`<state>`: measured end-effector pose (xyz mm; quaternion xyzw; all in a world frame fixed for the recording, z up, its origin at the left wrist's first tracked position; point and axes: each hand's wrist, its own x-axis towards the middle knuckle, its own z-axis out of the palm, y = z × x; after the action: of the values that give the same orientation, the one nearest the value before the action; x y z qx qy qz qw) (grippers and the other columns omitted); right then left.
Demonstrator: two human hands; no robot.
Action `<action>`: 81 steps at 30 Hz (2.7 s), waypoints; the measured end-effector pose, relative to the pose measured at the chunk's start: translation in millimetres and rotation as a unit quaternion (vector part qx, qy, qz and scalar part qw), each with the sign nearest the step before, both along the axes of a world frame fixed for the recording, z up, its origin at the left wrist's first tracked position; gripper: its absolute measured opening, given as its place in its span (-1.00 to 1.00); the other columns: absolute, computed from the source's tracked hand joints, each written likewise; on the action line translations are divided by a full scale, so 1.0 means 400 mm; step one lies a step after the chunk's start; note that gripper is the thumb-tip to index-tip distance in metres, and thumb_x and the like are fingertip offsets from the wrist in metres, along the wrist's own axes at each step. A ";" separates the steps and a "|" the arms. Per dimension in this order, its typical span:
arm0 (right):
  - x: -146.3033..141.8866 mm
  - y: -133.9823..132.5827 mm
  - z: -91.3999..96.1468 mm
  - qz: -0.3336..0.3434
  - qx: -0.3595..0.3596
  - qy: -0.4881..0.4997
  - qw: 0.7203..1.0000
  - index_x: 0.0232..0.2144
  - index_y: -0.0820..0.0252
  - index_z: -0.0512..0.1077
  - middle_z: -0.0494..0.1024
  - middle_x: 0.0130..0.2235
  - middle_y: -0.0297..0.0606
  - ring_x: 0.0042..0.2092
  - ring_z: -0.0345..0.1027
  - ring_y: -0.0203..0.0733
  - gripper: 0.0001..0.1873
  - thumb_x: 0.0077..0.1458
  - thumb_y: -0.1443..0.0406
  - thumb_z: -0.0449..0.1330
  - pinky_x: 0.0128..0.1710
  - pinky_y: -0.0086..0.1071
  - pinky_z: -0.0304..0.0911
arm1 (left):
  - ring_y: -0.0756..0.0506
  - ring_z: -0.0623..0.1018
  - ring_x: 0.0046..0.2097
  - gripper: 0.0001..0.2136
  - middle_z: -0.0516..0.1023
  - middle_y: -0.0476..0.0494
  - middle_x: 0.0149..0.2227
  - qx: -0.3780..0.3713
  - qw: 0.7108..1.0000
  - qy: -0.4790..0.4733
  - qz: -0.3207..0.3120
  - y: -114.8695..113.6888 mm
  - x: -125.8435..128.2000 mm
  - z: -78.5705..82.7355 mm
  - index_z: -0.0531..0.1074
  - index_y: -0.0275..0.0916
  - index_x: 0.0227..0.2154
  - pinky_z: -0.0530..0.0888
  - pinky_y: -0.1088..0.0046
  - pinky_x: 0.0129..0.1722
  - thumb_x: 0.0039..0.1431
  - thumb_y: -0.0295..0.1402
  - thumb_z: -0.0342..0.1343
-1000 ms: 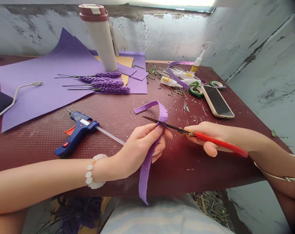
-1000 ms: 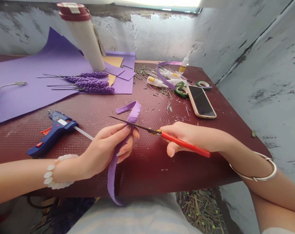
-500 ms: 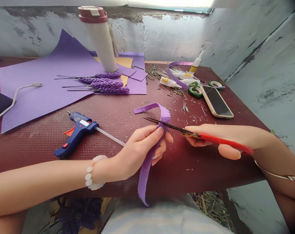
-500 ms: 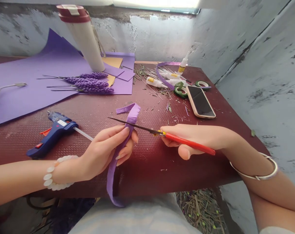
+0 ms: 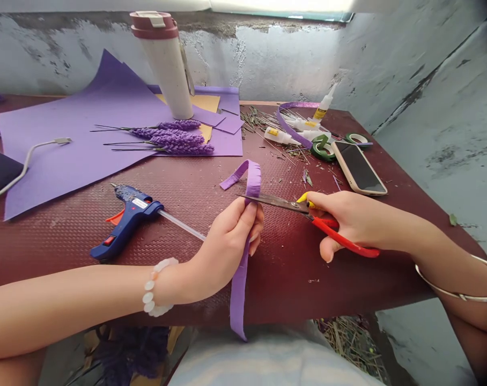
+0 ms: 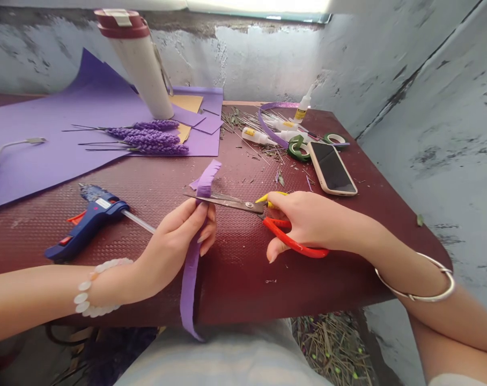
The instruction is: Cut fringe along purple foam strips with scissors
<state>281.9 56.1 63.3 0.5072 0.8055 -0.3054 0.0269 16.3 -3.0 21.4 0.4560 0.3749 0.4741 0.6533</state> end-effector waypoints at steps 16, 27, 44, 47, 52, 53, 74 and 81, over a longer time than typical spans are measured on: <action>0.011 0.007 -0.012 0.031 0.054 -0.019 0.998 -0.16 -0.09 0.39 0.60 -0.38 -0.34 -0.37 0.54 0.20 -0.11 -0.16 -0.53 0.52 -0.27 -0.13 0.29 | 0.04 0.30 -0.52 -0.71 0.30 0.17 -0.50 0.003 0.999 0.041 -0.003 0.009 0.004 -0.006 0.44 -0.15 -0.30 0.33 0.50 -0.48 0.61 -0.24 0.28; 0.019 -0.008 -0.020 0.048 0.094 0.016 0.994 -0.17 -0.08 0.39 0.63 -0.27 -0.23 -0.31 0.54 0.21 0.00 -0.18 -0.66 0.49 -0.30 -0.09 0.31 | 0.02 0.31 -0.49 -0.62 0.33 0.12 -0.49 0.035 0.997 0.067 -0.021 0.009 -0.002 -0.015 0.43 -0.13 -0.37 0.32 0.41 -0.45 0.60 -0.16 0.36; 0.011 -0.004 -0.020 0.060 0.071 0.026 0.995 -0.25 -0.14 0.23 0.59 -0.39 -0.39 -0.41 0.47 0.08 -0.08 -0.12 -0.59 0.50 -0.32 -0.15 0.24 | 0.01 0.33 -0.49 -0.59 0.33 0.13 -0.51 0.062 0.994 0.093 -0.022 0.008 -0.007 -0.025 0.40 -0.12 -0.38 0.35 0.39 -0.41 0.66 -0.14 0.29; 0.028 0.001 -0.044 0.072 0.097 0.038 0.992 -0.27 -0.16 0.19 0.41 -0.51 -0.52 -0.51 0.30 -0.03 -0.05 -0.13 -0.63 0.48 -0.35 -0.16 0.11 | 0.02 0.31 -0.50 -0.57 0.31 0.12 -0.50 0.059 0.995 0.081 -0.031 0.007 -0.006 -0.021 0.40 -0.12 -0.37 0.32 0.39 -0.45 0.64 -0.08 0.34; 0.049 0.001 -0.081 0.066 0.127 0.027 0.989 -0.28 -0.15 0.22 0.33 -0.56 -0.57 -0.56 0.17 -0.09 0.01 -0.18 -0.72 0.45 -0.38 -0.16 0.04 | 0.01 0.28 -0.50 -0.54 0.29 0.11 -0.50 0.052 0.995 0.075 -0.036 0.007 -0.005 -0.017 0.39 -0.12 -0.38 0.28 0.39 -0.47 0.62 -0.04 0.37; 0.049 0.000 -0.082 0.064 0.133 0.023 0.989 -0.28 -0.15 0.21 0.35 -0.55 -0.55 -0.56 0.19 -0.08 0.01 -0.19 -0.72 0.44 -0.38 -0.16 0.04 | 0.01 0.28 -0.49 -0.54 0.30 0.11 -0.50 0.052 0.995 0.074 -0.036 0.007 -0.005 -0.018 0.39 -0.12 -0.39 0.28 0.40 -0.47 0.62 -0.05 0.37; 0.049 -0.002 -0.075 0.080 0.111 0.017 0.990 -0.31 -0.15 0.19 0.37 -0.55 -0.54 -0.57 0.25 -0.07 -0.14 0.04 -0.55 0.50 -0.39 -0.16 0.05 | 0.03 0.26 -0.51 -0.56 0.30 0.15 -0.54 0.027 0.997 0.070 -0.029 0.011 0.000 -0.032 0.47 -0.16 -0.37 0.25 0.42 -0.50 0.56 -0.01 0.40; 0.021 -0.010 -0.030 0.033 0.031 0.001 0.999 -0.26 -0.16 0.26 0.49 -0.50 -0.47 -0.49 0.44 0.09 -0.29 0.05 -0.35 0.56 -0.37 -0.11 0.15 | 0.04 0.29 -0.51 -0.67 0.32 0.16 -0.53 0.029 0.997 0.074 -0.026 0.010 -0.001 -0.029 0.48 -0.17 -0.34 0.27 0.44 -0.48 0.60 -0.18 0.29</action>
<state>290.5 52.2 51.2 0.4803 0.8312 -0.2791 0.0207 16.1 1.0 9.7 0.5182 0.3960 0.4325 0.6225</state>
